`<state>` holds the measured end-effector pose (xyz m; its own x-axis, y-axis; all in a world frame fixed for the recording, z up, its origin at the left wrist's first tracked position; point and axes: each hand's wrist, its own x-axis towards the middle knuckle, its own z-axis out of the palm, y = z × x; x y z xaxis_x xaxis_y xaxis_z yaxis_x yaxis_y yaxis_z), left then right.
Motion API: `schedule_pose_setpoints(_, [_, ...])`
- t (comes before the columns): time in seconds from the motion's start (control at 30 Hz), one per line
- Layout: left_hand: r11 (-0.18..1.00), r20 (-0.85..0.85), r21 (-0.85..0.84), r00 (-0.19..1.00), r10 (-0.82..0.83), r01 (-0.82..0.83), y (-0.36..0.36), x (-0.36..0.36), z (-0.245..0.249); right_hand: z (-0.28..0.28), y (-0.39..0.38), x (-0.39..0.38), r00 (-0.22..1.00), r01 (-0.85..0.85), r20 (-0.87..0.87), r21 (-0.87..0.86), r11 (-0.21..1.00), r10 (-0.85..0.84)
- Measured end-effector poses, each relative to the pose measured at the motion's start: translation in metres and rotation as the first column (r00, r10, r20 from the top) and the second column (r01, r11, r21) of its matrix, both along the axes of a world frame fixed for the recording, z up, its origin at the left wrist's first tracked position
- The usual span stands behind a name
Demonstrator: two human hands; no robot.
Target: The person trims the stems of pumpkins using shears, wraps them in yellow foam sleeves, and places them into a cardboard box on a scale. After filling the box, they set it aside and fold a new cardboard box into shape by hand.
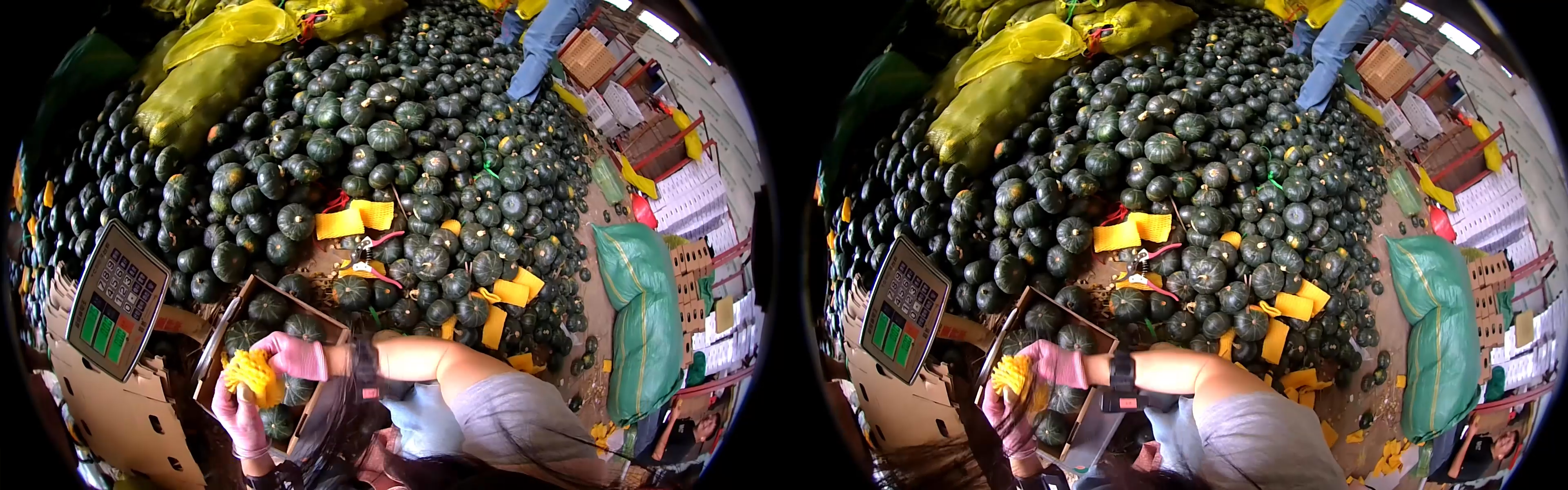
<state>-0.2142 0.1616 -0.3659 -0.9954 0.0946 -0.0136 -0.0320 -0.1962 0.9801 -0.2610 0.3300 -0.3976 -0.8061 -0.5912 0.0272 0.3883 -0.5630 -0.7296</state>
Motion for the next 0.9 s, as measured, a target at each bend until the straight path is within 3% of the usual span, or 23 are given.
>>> schedule_pose_setpoints(0.07, [0.991, -0.001, -0.053, 0.992, 0.126, -0.126, 0.01, -0.004, 0.005, -0.005, -0.01, 0.001, 0.892, 0.375, -0.38, 0.323, 0.869, -0.244])
schedule_pose_setpoints(0.1, [0.96, -0.203, -0.215, 0.97, 0.135, -0.179, 0.017, -0.007, 0.013, -0.004, -0.01, 0.001, 0.895, 0.367, -0.378, 0.323, 0.872, -0.237])
schedule_pose_setpoints(0.13, [0.895, -0.389, -0.363, 0.915, 0.106, -0.258, 0.02, -0.008, 0.018, -0.001, -0.011, 0.004, 0.955, 0.249, -0.207, 0.175, 0.953, -0.212])
schedule_pose_setpoints(0.17, [0.875, -0.436, -0.388, 0.894, 0.104, -0.291, 0.018, -0.008, 0.013, 0.001, -0.014, 0.007, 0.989, 0.142, -0.031, -0.009, 0.99, -0.142])
schedule_pose_setpoints(0.2, [0.89, -0.399, -0.365, 0.91, 0.116, -0.274, 0.018, -0.005, 0.011, 0.016, -0.013, 0.01, 0.982, 0.185, -0.024, 0.029, 0.982, -0.185])
schedule_pose_setpoints(0.27, [0.949, -0.347, -0.267, 0.936, 0.067, -0.166, 0.02, -0.002, 0.015, 0.014, 0.0, 0.005, 0.872, 0.409, -0.439, 0.413, 0.814, -0.216])
schedule_pose_setpoints(0.33, [0.987, -0.052, -0.089, 0.989, -0.135, 0.13, 0.006, 0.002, 0.014, 0.018, 0.008, 0.007, 0.849, 0.435, -0.521, 0.59, 0.681, -0.091])
schedule_pose_setpoints(0.37, [0.967, 0.095, -0.004, 0.963, -0.252, 0.253, -0.004, 0.006, 0.022, 0.011, 0.009, 0.011, 0.788, 0.48, -0.615, 0.586, 0.654, -0.027])
schedule_pose_setpoints(0.4, [0.933, 0.237, 0.103, 0.903, -0.359, 0.344, -0.012, 0.005, 0.036, 0.016, 0.013, 0.013, 0.801, 0.409, -0.599, 0.567, 0.715, 0.018])
schedule_pose_setpoints(0.43, [0.72, 0.279, 0.206, 0.666, -0.692, 0.663, -0.037, -0.007, 0.014, 0.043, 0.028, 0.008, 0.981, -0.075, -0.132, 0.399, 0.914, 0.138])
schedule_pose_setpoints(0.47, [0.658, 0.159, 0.177, 0.639, -0.753, 0.732, -0.051, -0.006, -0.009, 0.029, 0.035, 0.011, 0.98, -0.197, 0.037, 0.229, 0.953, 0.194])
schedule_pose_setpoints(0.5, [0.852, 0.363, 0.151, 0.773, -0.52, 0.502, -0.046, 0.004, 0.017, 0.033, 0.042, 0.016, 0.872, -0.319, 0.329, -0.177, 0.931, 0.362])
schedule_pose_setpoints(0.53, [0.945, 0.329, 0.002, 0.893, -0.308, 0.326, -0.035, 0.007, 0.02, 0.034, 0.043, 0.021, 0.806, -0.413, 0.374, -0.202, 0.888, 0.459])
schedule_pose_setpoints(0.57, [0.933, 0.441, 0.343, 0.859, -0.26, 0.107, -0.032, 0.008, -0.003, 0.022, 0.045, 0.021, 0.758, -0.465, 0.382, -0.253, 0.849, 0.529])
schedule_pose_setpoints(0.6, [0.853, 0.41, 0.519, 0.891, -0.195, -0.052, -0.019, 0.01, -0.005, 0.005, 0.047, 0.018, 0.766, -0.621, 0.266, 0.067, 0.781, 0.585])
schedule_pose_setpoints(0.63, [0.76, 0.474, 0.637, 0.844, -0.252, -0.131, -0.01, 0.01, 0.005, -0.005, 0.048, 0.014, 0.745, -0.645, 0.142, 0.404, 0.649, 0.652])
schedule_pose_setpoints(0.67, [0.778, 0.388, 0.626, 0.89, -0.239, -0.064, -0.009, 0.015, -0.017, 0.006, 0.051, 0.015, 0.881, -0.472, 0.156, 0.256, 0.843, 0.446])
schedule_pose_setpoints(0.73, [0.842, 0.487, 0.507, 0.744, -0.458, 0.186, -0.024, 0.008, 0.001, 0.051, 0.054, -0.001, 0.87, -0.384, 0.356, 0.053, 0.922, 0.342])
schedule_pose_setpoints(0.8, [0.946, 0.394, 0.132, 0.86, -0.325, 0.297, -0.031, -0.006, -0.007, 0.042, 0.044, -0.006, 0.923, -0.232, 0.373, 0.357, 0.905, 0.089])
schedule_pose_setpoints(0.83, [0.965, 0.219, -0.201, 0.968, -0.124, 0.169, -0.027, -0.018, -0.005, 0.03, 0.039, -0.011, 0.927, -0.182, 0.373, 0.529, 0.829, -0.034])
schedule_pose_setpoints(0.87, [0.875, -0.02, -0.482, 1.0, 0.021, -0.028, -0.021, -0.031, -0.006, 0.02, 0.035, -0.015, 0.904, -0.156, 0.403, 0.623, 0.766, -0.143])
schedule_pose_setpoints(0.9, [0.803, -0.118, -0.587, 0.992, 0.041, -0.102, -0.015, -0.046, -0.012, 0.018, 0.028, -0.02, 0.913, -0.144, 0.376, 0.657, 0.74, -0.156])
